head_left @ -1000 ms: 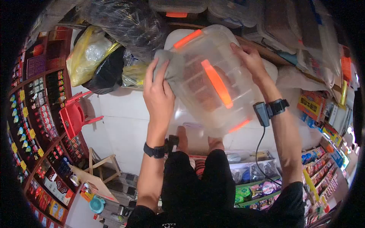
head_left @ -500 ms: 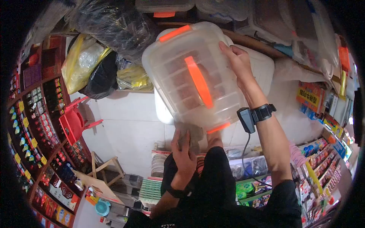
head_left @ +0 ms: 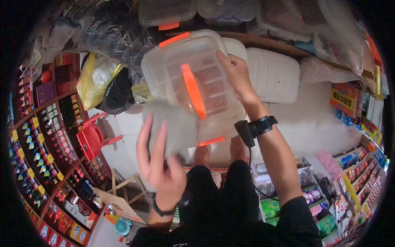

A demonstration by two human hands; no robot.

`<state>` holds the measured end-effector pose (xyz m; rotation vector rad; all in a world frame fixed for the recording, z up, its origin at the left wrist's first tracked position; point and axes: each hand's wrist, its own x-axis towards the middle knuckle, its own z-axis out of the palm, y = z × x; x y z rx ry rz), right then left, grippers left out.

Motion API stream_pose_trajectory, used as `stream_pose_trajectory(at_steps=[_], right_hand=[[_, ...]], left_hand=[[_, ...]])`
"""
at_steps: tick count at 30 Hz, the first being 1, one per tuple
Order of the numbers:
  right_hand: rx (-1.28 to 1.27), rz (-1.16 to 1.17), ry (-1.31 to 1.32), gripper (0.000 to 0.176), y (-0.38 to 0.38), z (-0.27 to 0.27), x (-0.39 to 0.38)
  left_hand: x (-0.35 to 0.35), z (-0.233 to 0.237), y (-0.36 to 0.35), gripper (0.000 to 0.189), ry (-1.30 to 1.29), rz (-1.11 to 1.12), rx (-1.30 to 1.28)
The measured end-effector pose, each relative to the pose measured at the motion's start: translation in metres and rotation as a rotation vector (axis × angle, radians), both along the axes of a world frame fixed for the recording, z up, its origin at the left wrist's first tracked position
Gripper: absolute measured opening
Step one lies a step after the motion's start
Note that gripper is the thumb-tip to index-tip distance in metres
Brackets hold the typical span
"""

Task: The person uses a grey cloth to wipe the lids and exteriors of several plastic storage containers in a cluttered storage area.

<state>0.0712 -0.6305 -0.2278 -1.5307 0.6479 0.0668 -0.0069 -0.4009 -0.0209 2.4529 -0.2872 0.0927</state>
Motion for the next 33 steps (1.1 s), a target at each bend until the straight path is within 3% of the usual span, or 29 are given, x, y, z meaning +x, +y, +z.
stream_pose_trajectory(at_steps=[2,6,9,10,12,18,22,24,25,29,31,33], right_hand=[[-0.044,0.005,0.022,0.04,0.001,0.007,0.003],[-0.077,-0.059,-0.031,0.04,0.006,-0.008,0.0],[0.045,-0.091,-0.021,0.037,0.001,-0.018,0.005],[0.048,-0.092,-0.019,0.037,0.002,-0.012,0.005],[0.38,-0.284,-0.014,0.04,0.004,0.006,0.002],[0.365,-0.208,0.083,0.041,0.002,0.023,0.001],[0.272,-0.202,0.036,0.042,0.005,0.034,0.001],[0.191,-0.183,0.015,0.043,0.004,0.027,0.001],[0.191,-0.175,0.014,0.043,0.004,0.025,0.003],[0.141,-0.158,0.1,0.043,0.005,0.032,0.003],[0.151,-0.142,0.139,0.043,0.003,0.024,0.002],[0.051,-0.136,0.062,0.042,-0.001,-0.003,0.0]], left_hand=[[0.04,-0.028,-0.03,0.058,-0.166,-0.071,0.012],[0.084,-0.111,-0.084,0.061,-0.092,-0.171,0.243],[0.081,-0.129,-0.101,0.061,-0.126,-0.211,0.33],[0.075,-0.129,-0.101,0.061,-0.125,-0.213,0.332],[0.055,-0.12,-0.094,0.056,-0.012,-0.279,0.344],[-0.005,-0.107,-0.065,0.044,0.161,-0.523,0.348],[-0.047,-0.094,-0.048,0.043,0.419,-0.328,0.124],[-0.044,-0.072,-0.027,0.045,0.55,-0.532,0.148],[-0.041,-0.06,-0.015,0.045,0.548,-0.524,0.146],[-0.021,-0.015,0.05,0.048,0.705,-0.235,-0.077],[-0.007,-0.002,0.086,0.053,0.462,-0.054,-0.125],[-0.001,0.022,0.096,0.048,0.335,0.528,-0.219]])
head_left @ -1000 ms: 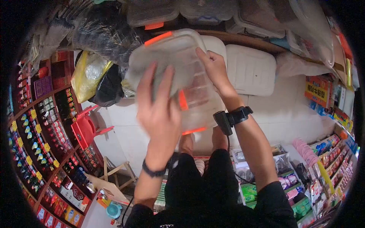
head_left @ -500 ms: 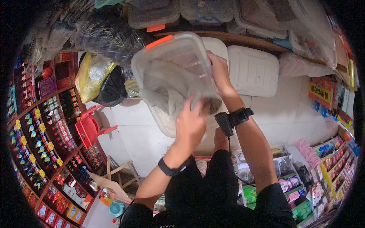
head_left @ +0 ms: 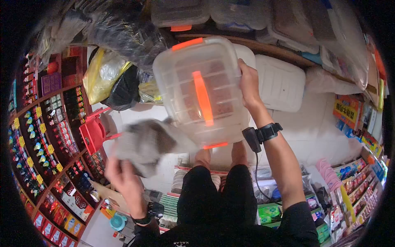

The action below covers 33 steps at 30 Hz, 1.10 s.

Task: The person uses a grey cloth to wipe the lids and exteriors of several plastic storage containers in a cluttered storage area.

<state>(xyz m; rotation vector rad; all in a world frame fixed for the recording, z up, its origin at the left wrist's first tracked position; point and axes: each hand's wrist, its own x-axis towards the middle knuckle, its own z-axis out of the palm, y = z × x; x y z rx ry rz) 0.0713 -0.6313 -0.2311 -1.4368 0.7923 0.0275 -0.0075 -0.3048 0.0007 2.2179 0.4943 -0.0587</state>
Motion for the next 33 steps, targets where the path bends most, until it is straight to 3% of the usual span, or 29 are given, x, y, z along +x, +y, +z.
stream_pose_trajectory(at_steps=[2,4,5,7,11,16,18,21,24,26,28,30,33], right_hand=[[0.0,-0.005,0.026,0.042,0.002,0.011,0.0],[-0.001,-0.01,0.047,0.042,0.002,0.014,0.002],[-0.027,-0.021,0.052,0.046,0.002,0.011,0.001],[-0.06,-0.027,0.049,0.052,0.002,0.008,0.003],[-0.095,-0.015,0.04,0.054,0.003,0.01,0.001],[-0.163,-0.006,0.058,0.058,0.002,0.007,-0.001],[-0.134,0.057,0.022,0.047,0.001,0.009,-0.001],[-0.237,0.07,0.063,0.057,0.0,0.009,0.0],[-0.221,0.042,0.047,0.054,-0.004,-0.006,-0.004],[-0.304,0.08,-0.054,0.052,-0.005,-0.032,-0.015],[-0.382,0.126,-0.157,0.05,-0.002,-0.032,-0.017],[-0.128,-0.059,-0.061,0.047,0.003,-0.028,-0.022],[0.016,-0.126,-0.009,0.046,0.005,-0.019,-0.019]], left_hand=[[0.026,0.016,-0.012,0.047,-0.241,0.109,-0.023],[0.05,0.007,-0.021,0.053,-0.393,-0.067,0.197],[0.063,-0.003,-0.026,0.057,-0.42,-0.259,0.264],[0.081,-0.04,-0.052,0.061,-0.371,-0.448,0.361],[0.106,-0.138,-0.126,0.06,-0.261,-0.577,0.517],[0.126,-0.14,-0.171,0.056,-0.226,-0.518,0.506],[0.126,-0.147,-0.189,0.056,-0.252,-0.513,0.529],[0.121,-0.163,-0.225,0.049,-0.351,-0.52,0.614],[0.117,-0.167,-0.241,0.044,-0.335,-0.523,0.583],[0.107,-0.168,-0.245,0.039,-0.37,-0.749,0.512],[0.109,-0.167,-0.245,0.039,-0.38,-0.785,0.492],[0.113,-0.164,-0.245,0.038,-0.394,-0.833,0.46],[0.121,-0.158,-0.238,0.039,-0.347,-0.907,0.45]])
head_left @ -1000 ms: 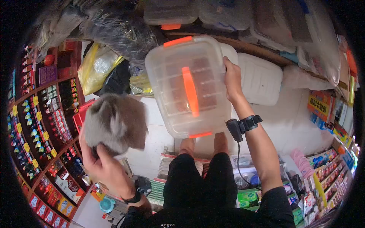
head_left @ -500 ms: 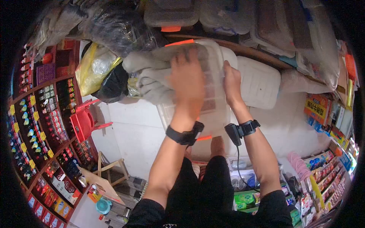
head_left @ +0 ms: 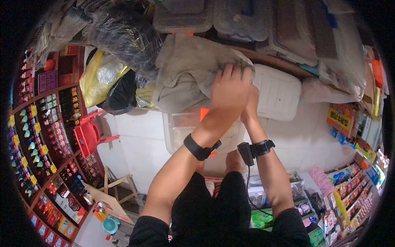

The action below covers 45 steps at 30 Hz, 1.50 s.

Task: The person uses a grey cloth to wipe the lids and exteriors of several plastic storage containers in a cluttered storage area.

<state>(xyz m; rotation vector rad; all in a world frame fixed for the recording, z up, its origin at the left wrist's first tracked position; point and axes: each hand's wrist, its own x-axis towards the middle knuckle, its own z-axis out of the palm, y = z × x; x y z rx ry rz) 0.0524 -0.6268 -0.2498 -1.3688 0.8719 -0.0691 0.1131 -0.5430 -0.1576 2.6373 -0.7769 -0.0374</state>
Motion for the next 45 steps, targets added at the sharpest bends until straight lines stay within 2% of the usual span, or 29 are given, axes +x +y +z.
stream_pose_trajectory(at_steps=[2,6,9,11,13,15,17,18,21,24,26,27,29,30,31,33,35,36,38,45], right_hand=[[0.098,-0.057,0.011,0.045,0.003,0.009,0.0],[0.307,-0.152,-0.063,0.043,0.01,0.018,0.004],[0.305,-0.121,-0.053,0.044,0.017,0.035,0.007],[0.252,-0.109,-0.016,0.044,0.028,0.04,0.013],[0.196,-0.096,0.023,0.045,0.032,0.038,0.013],[0.138,-0.065,-0.02,0.046,0.032,0.028,0.012],[0.124,-0.069,0.008,0.047,0.032,0.024,0.011],[0.117,-0.074,0.032,0.049,0.032,0.023,0.011],[0.022,-0.093,0.041,0.051,0.035,0.021,0.013],[0.095,-0.106,-0.002,0.05,0.036,0.025,0.012],[0.093,-0.096,-0.005,0.05,0.036,0.018,0.012],[0.089,-0.095,-0.008,0.05,0.035,0.015,0.011],[0.05,-0.081,0.018,0.051,0.037,0.016,0.014],[0.023,-0.101,0.015,0.051,0.038,0.021,0.016],[-0.004,-0.124,0.014,0.051,0.039,0.023,0.016],[0.029,-0.121,0.026,0.051,0.035,0.023,0.016],[0.068,-0.121,0.045,0.05,0.035,0.023,0.014],[0.003,-0.106,0.051,0.051,0.034,0.024,0.014],[-0.06,-0.095,0.063,0.051,0.036,0.026,0.012],[0.002,-0.116,0.053,0.053,0.036,0.023,0.011]], left_hand=[[-0.002,0.007,0.014,0.041,-0.039,-0.06,-0.095],[-0.017,0.013,0.04,0.045,0.013,-0.082,-0.127],[-0.033,0.024,0.071,0.046,0.07,-0.116,-0.098],[-0.041,0.052,0.101,0.047,0.363,-0.158,-0.118],[-0.051,0.073,0.133,0.049,0.586,-0.107,-0.016],[-0.057,0.09,0.18,0.05,0.743,0.0,-0.182],[-0.051,0.126,0.218,0.046,1.141,0.585,-0.139],[-0.052,0.13,0.239,0.046,1.141,0.584,-0.144],[-0.053,0.142,0.295,0.046,0.155,0.883,-0.723],[-0.022,0.143,0.307,0.047,-0.055,0.75,-0.73],[0.013,0.135,0.286,0.05,-0.169,0.545,-0.337],[0.031,0.111,0.276,0.049,-0.085,0.521,-0.408],[0.065,0.059,0.259,0.049,-0.068,0.286,-0.413],[0.072,0.037,0.247,0.047,0.027,0.271,-0.464],[0.077,0.009,0.242,0.046,0.007,0.218,-0.463],[0.066,-0.021,0.228,0.042,0.211,0.374,-0.531],[0.046,-0.029,0.236,0.043,0.203,0.368,-0.598],[0.031,-0.025,0.239,0.043,0.208,0.369,-0.596],[-0.011,-0.008,0.245,0.045,0.126,0.29,-0.476],[-0.149,0.011,0.272,0.044,0.415,0.507,-0.45]])
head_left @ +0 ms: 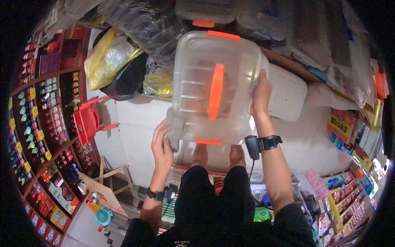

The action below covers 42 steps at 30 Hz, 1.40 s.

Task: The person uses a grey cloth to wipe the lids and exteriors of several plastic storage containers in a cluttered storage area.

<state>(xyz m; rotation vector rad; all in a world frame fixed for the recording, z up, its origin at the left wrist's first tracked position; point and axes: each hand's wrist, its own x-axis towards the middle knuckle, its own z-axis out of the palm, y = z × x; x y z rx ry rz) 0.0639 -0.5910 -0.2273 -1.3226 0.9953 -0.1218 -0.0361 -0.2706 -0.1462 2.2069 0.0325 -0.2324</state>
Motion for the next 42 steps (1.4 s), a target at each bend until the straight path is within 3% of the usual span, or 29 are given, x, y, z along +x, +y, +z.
stream_pose_trajectory(at_steps=[4,6,8,9,10,12,16,17,22,25,27,30,34,37,39,42], right_hand=[[-0.033,0.027,0.04,0.051,0.0,0.015,0.002],[-0.113,0.087,0.033,0.048,-0.007,-0.006,-0.002],[-0.32,0.045,-0.177,0.046,-0.002,-0.022,-0.002],[-0.317,0.186,-0.018,0.039,-0.01,-0.014,-0.011],[-0.327,0.174,-0.04,0.039,-0.007,0.0,-0.018],[-0.339,0.344,0.084,0.033,0.006,0.032,-0.04],[-0.41,0.345,-0.03,0.037,0.022,0.027,-0.077],[-0.463,0.356,-0.037,0.038,0.022,0.027,-0.077],[-0.547,0.28,-0.047,0.038,-0.023,0.039,-0.087],[-0.723,0.208,-0.052,0.039,-0.057,0.055,-0.08],[-0.726,0.177,-0.138,0.039,-0.083,0.065,-0.057],[-0.634,0.158,-0.166,0.039,-0.111,0.078,-0.02],[-0.727,0.152,-0.249,0.037,-0.14,0.062,0.028],[-0.576,0.185,-0.251,0.037,-0.166,0.055,0.045],[0.169,0.044,-0.479,0.044,-0.178,0.059,0.045],[0.325,0.009,-0.644,0.053,-0.175,0.07,0.032]], left_hand=[[-0.039,-0.014,0.007,0.047,0.141,0.165,-0.158],[-0.035,-0.02,0.002,0.049,0.184,0.226,-0.258],[-0.022,-0.017,-0.004,0.056,0.274,0.362,-0.254],[-0.016,-0.016,-0.007,0.061,0.217,0.347,-0.238],[-0.014,-0.02,-0.001,0.061,0.196,0.334,-0.248],[-0.018,-0.029,0.017,0.065,0.417,0.337,-0.425],[-0.004,0.0,0.0,0.066,0.57,0.45,-0.415],[-0.021,-0.031,0.017,0.065,0.474,0.4,-0.462],[-0.016,0.001,-0.031,0.067,0.494,0.415,-0.556],[0.006,0.004,-0.061,0.067,0.56,0.286,-0.57],[0.028,-0.009,-0.08,0.066,0.407,0.137,-0.494],[0.068,-0.018,-0.109,0.064,0.452,0.156,-0.552],[0.111,-0.002,-0.147,0.058,0.389,0.231,-0.607],[0.13,0.004,-0.162,0.058,0.371,0.234,-0.673],[0.138,0.0,-0.169,0.059,0.322,0.26,-0.855],[0.154,0.005,-0.188,0.059,0.237,0.323,-0.866]])
